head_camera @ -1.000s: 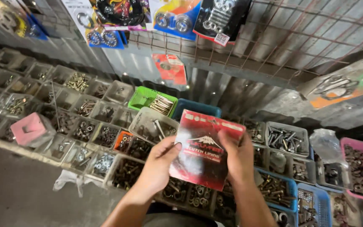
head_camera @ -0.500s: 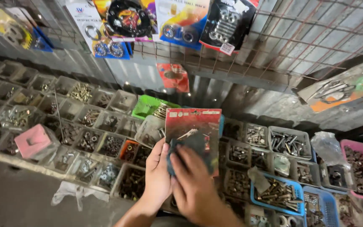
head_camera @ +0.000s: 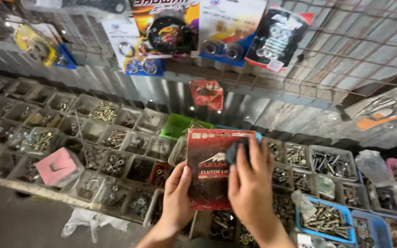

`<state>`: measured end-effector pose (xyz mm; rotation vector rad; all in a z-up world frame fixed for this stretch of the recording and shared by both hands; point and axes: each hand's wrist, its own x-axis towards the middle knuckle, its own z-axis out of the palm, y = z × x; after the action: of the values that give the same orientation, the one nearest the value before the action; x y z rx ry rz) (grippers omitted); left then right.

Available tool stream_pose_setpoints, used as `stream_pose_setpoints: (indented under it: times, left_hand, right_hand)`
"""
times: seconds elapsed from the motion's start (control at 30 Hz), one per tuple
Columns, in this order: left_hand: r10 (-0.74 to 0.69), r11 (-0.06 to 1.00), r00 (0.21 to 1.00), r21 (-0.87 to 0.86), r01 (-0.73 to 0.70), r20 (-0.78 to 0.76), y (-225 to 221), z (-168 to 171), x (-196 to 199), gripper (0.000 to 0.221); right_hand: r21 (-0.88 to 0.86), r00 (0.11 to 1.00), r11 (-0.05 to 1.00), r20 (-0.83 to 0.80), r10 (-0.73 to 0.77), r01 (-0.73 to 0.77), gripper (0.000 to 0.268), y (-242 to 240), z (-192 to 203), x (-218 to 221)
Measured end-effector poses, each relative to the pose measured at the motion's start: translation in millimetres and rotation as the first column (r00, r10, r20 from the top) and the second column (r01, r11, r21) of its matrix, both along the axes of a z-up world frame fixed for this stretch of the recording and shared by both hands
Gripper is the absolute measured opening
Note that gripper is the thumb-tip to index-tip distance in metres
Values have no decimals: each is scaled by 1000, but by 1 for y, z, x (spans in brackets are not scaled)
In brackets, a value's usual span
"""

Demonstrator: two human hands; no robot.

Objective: Cleaning and wiping down packaged motorcycle clutch plates.

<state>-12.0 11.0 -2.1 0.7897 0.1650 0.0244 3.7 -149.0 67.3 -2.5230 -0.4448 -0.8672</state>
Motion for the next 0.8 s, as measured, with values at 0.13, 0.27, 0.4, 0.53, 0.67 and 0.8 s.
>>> stream_pose_setpoints:
  times: [0.13, 0.27, 0.4, 0.53, 0.67, 0.8]
  left_hand:
    - [-49, 998, 998, 42, 48, 27, 8, -12, 3, 34]
    - [56, 986, 995, 164, -41, -87, 17, -17, 8, 33]
    - [68, 997, 990, 48, -63, -122, 17, 1, 11, 43]
    - [55, 997, 994, 62, -49, -91, 14, 0, 13, 40]
    - [-26, 997, 1000, 75, 26, 0, 13, 1, 11, 37]
    - [-25, 997, 999, 71, 22, 42, 13, -2, 14, 39]
  right_hand:
    - [20, 960, 961, 43, 276, -277, 46, 42, 7, -21]
    - [-7, 891, 908, -195, 410, -419, 55, 51, -9, -38]
    - [-41, 921, 935, -191, 340, -354, 57, 44, -3, -38]
    - [-28, 969, 972, -101, 228, -231, 44, 37, 7, -15]
    - [118, 958, 958, -95, 272, -261, 45, 37, 11, -14]
    - [149, 929, 933, -129, 347, -327, 46, 45, 10, -33]
